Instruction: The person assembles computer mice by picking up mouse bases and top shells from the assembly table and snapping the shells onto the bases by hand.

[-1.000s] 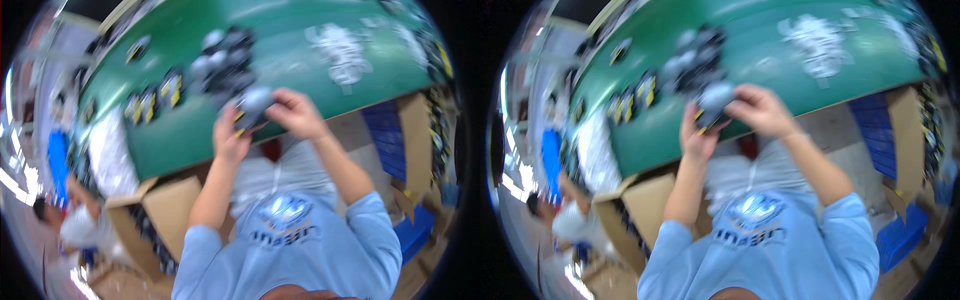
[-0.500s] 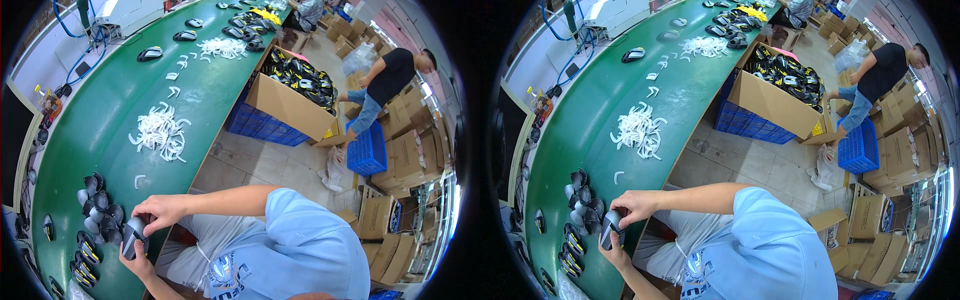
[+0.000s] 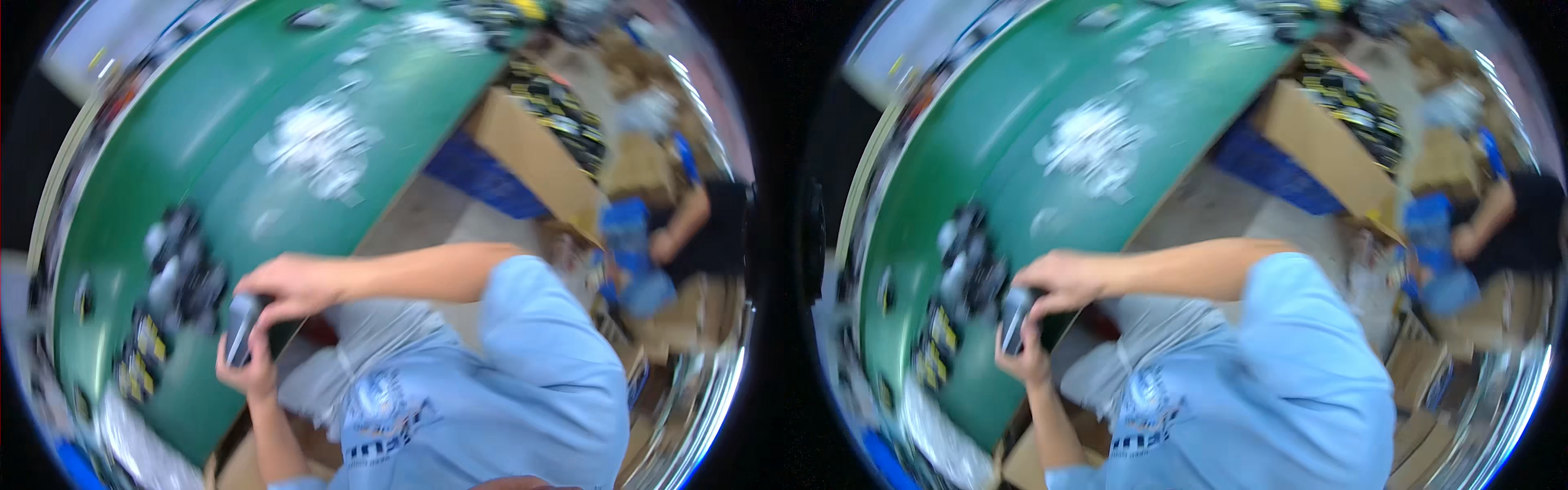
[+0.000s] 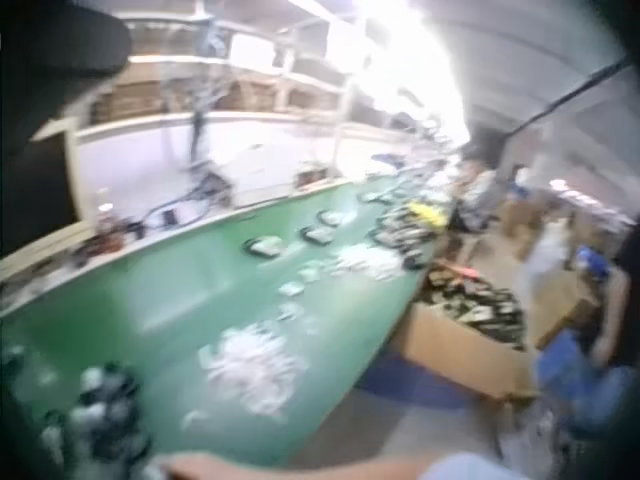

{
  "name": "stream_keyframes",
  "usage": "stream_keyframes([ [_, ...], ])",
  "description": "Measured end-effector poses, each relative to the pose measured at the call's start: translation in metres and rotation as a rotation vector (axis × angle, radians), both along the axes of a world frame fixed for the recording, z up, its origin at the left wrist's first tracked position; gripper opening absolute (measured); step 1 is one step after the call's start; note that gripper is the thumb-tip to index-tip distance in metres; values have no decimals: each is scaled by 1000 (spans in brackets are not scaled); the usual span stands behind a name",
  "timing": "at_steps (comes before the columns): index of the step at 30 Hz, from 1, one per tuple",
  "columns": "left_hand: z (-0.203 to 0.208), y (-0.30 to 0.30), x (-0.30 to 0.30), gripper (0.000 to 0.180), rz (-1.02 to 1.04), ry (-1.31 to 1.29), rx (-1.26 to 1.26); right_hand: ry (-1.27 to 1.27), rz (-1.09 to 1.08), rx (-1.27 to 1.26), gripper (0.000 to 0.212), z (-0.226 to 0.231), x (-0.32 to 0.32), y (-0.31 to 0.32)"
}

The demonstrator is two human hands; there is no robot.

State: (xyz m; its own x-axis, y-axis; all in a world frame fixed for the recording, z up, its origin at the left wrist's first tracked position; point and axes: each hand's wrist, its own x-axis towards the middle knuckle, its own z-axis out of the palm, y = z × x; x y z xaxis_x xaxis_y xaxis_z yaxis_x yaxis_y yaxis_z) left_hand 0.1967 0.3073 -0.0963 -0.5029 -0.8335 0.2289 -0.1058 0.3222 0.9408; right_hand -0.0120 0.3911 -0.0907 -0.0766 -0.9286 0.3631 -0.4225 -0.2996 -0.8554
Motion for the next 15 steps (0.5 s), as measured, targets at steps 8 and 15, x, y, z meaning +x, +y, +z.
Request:
stream_keyframes([
  [8, 25, 7, -18, 56, -74, -60, 152, -65, -49, 412, 45, 26, -30, 23],
  [15, 10, 0, -10, 67, -76, -449, -612, 577, -150, 12, 44, 39, -47, -11],
])
